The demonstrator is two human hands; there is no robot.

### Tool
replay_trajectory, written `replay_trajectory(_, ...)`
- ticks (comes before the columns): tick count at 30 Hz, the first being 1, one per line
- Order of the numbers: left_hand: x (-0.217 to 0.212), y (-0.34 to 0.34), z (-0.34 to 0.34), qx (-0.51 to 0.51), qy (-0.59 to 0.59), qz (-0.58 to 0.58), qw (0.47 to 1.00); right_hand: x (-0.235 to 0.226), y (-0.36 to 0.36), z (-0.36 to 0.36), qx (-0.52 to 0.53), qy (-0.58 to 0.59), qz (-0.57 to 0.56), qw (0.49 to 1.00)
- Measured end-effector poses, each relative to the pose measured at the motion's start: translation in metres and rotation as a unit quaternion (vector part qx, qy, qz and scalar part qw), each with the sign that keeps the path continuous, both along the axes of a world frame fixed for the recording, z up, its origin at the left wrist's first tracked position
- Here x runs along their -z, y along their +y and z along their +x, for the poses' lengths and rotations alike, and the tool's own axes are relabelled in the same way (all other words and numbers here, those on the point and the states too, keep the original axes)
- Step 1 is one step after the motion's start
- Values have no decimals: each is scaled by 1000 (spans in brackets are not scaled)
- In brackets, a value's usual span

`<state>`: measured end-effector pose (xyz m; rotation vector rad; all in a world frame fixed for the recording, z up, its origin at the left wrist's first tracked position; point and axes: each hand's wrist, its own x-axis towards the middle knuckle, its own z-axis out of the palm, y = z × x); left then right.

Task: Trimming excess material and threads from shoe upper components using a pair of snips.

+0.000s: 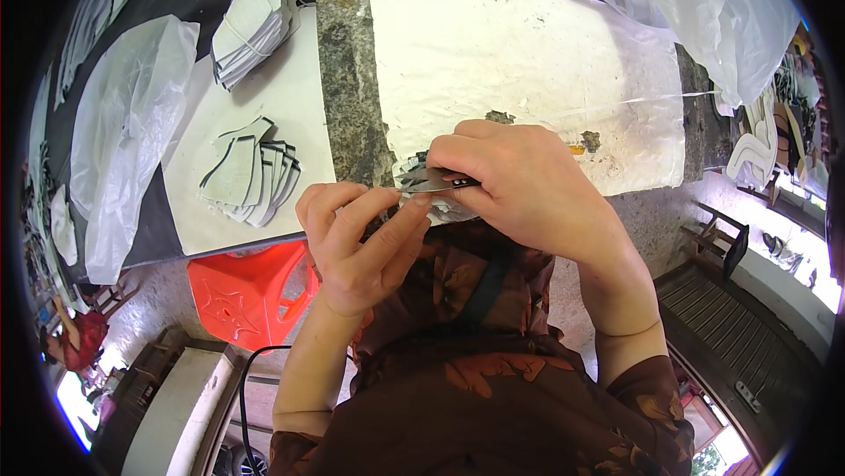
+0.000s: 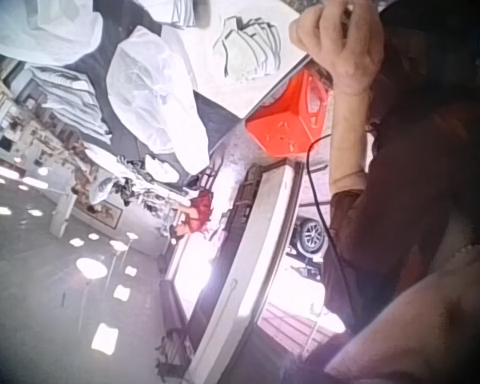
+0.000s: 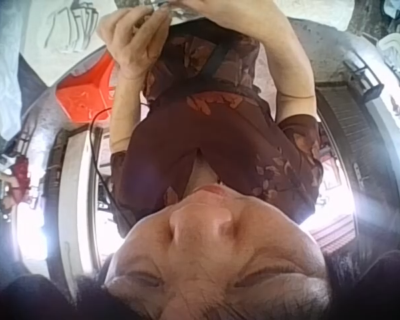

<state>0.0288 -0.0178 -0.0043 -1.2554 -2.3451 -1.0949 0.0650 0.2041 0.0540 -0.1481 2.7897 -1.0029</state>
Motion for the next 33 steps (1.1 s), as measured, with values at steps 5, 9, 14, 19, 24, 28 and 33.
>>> replay_trajectory(5, 5, 2, -3, 17, 8, 8, 1000, 0, -1, 1, 1, 0, -3, 1000)
replay_trajectory(9, 6, 4, -3, 28, -3, 1, 1000, -1, -2, 1, 7, -13, -10, 1000)
replay_trajectory(14, 8, 5, -2, 19, -1, 5, 1000, 0, 3, -1, 11, -3, -39, 999)
replay_trajectory(19, 7, 6, 0, 6, 2, -2, 1000, 1, 7, -4, 24, 12, -53, 998)
replay_trajectory(24, 5, 6, 1, 4, 5, -6, 1000, 3, 3, -4, 65, 24, -47, 996)
replay_trajectory(28, -3, 10, -1, 8, 27, -28, 999, 2, 5, -5, 81, 16, -44, 996)
replay_trajectory(33, -7, 15, -8, 32, 34, -34, 998, 5, 12, -5, 108, 4, -45, 993)
